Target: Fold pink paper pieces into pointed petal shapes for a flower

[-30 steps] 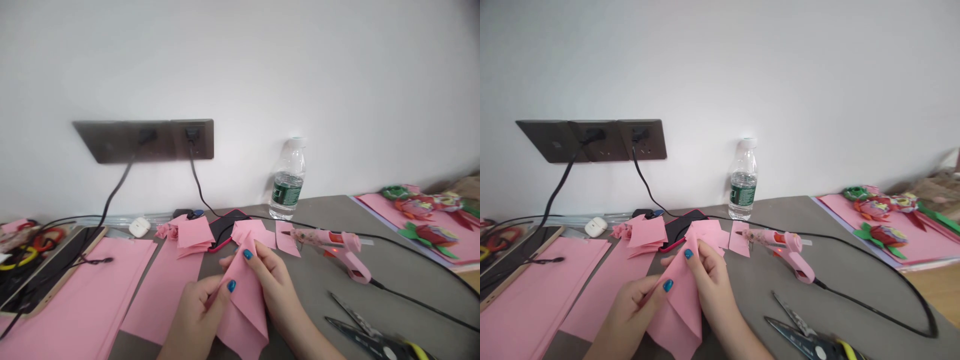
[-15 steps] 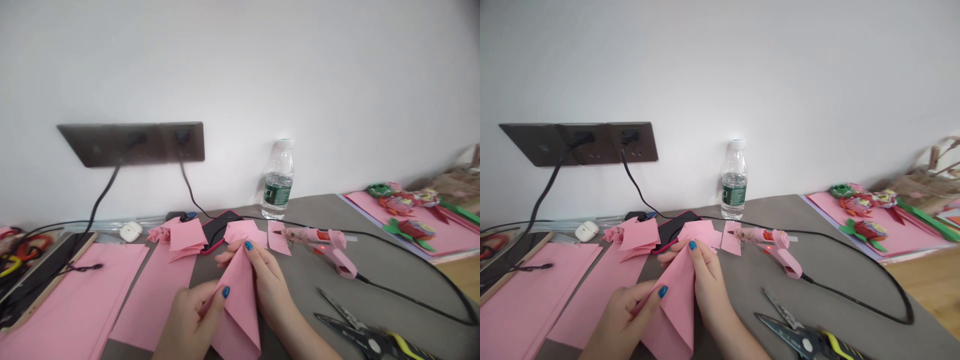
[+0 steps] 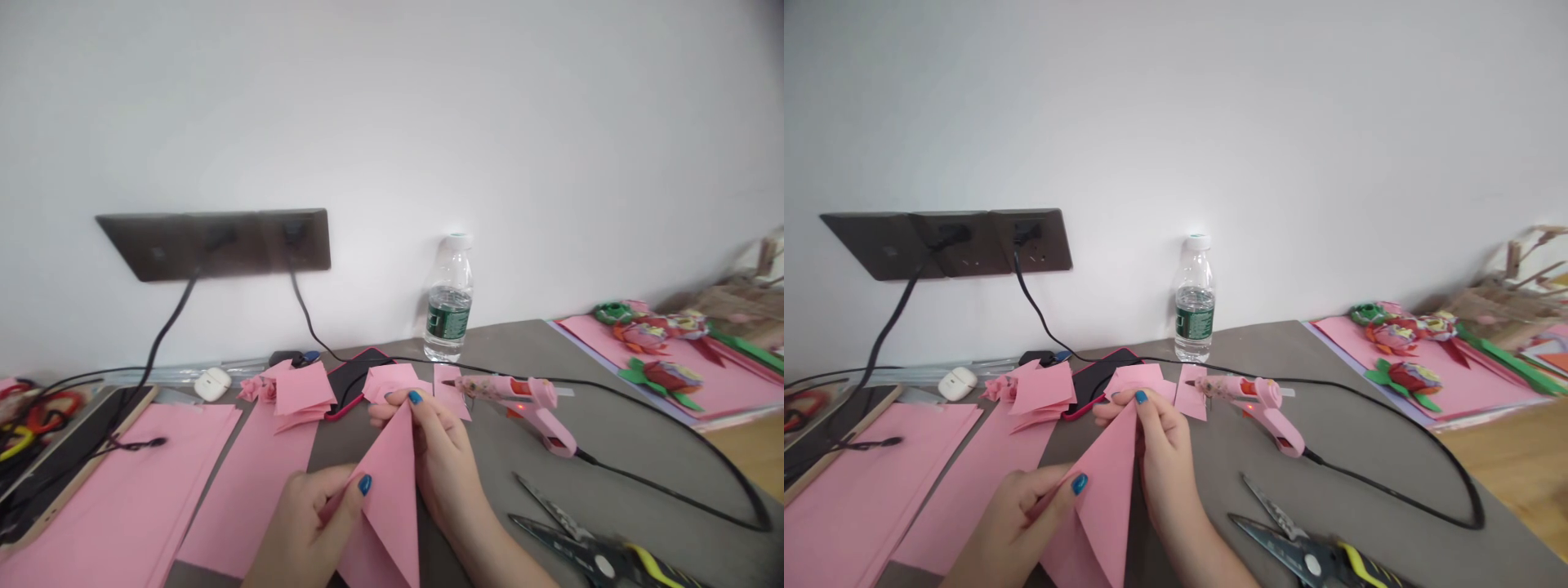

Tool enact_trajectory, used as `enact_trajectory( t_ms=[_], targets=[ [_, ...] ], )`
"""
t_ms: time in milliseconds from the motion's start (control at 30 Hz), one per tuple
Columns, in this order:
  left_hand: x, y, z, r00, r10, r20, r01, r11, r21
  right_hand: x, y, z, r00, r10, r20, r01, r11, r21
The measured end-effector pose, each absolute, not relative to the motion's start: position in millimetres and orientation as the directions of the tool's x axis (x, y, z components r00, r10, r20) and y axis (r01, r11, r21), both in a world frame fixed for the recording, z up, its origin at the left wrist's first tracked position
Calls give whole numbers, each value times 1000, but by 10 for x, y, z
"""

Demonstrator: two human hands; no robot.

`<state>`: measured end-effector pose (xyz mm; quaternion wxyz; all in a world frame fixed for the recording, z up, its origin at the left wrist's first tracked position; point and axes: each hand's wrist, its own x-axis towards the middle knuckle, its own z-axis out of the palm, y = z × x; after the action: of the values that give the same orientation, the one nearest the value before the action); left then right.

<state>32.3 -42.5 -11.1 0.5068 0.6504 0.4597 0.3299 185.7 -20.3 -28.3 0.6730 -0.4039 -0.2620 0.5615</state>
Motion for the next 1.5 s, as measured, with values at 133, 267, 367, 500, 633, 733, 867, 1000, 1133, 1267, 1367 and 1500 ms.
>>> enact_trajectory(
  t_ms=[133,267,367,500,633,733,867,1000,1133,1267,1367,1500],
  targets=[
    [236,-376,-122,239,971,-8,240,-51,969,1904,-151,-289,298,952,-71,-602,130,-788],
    [129,-301,-137,77,997,19,145,-30,989,1877,-191,-256,218,972,82,-431,172,-886],
    [121,-277,-131,69,997,44,95,-51,994,1820,-248,-220,50,985,166,-212,173,-962],
    [154,-280,-122,117,989,91,70,-100,993,1784,-259,-206,-16,987,161,-123,158,-980],
    [127,-255,-145,171,984,40,36,-47,998,1814,-227,-202,56,984,167,-83,171,-982],
    [72,-215,-140,241,970,12,45,-24,999,1831,-226,-182,60,986,156,-73,160,-984],
    [42,-194,-108,206,979,-4,45,-5,999,1798,-269,-168,-118,982,150,-39,146,-988],
    [47,-213,-98,22,999,-27,53,26,998,1757,-305,-180,-234,959,157,55,175,-983],
    [-39,-174,-63,-160,987,24,63,-14,998,1775,-282,-188,-186,971,150,33,159,-987],
    [-127,-113,-41,-176,983,55,52,-47,998,1819,-231,-190,-46,986,160,-19,160,-987],
    [-99,-114,-47,-164,982,91,27,-88,996,1842,-206,-226,59,988,141,-86,146,-986],
    [-37,-155,-20,-125,991,41,-28,-45,999,1857,-207,-302,145,988,47,-281,87,-956]
  ],
)
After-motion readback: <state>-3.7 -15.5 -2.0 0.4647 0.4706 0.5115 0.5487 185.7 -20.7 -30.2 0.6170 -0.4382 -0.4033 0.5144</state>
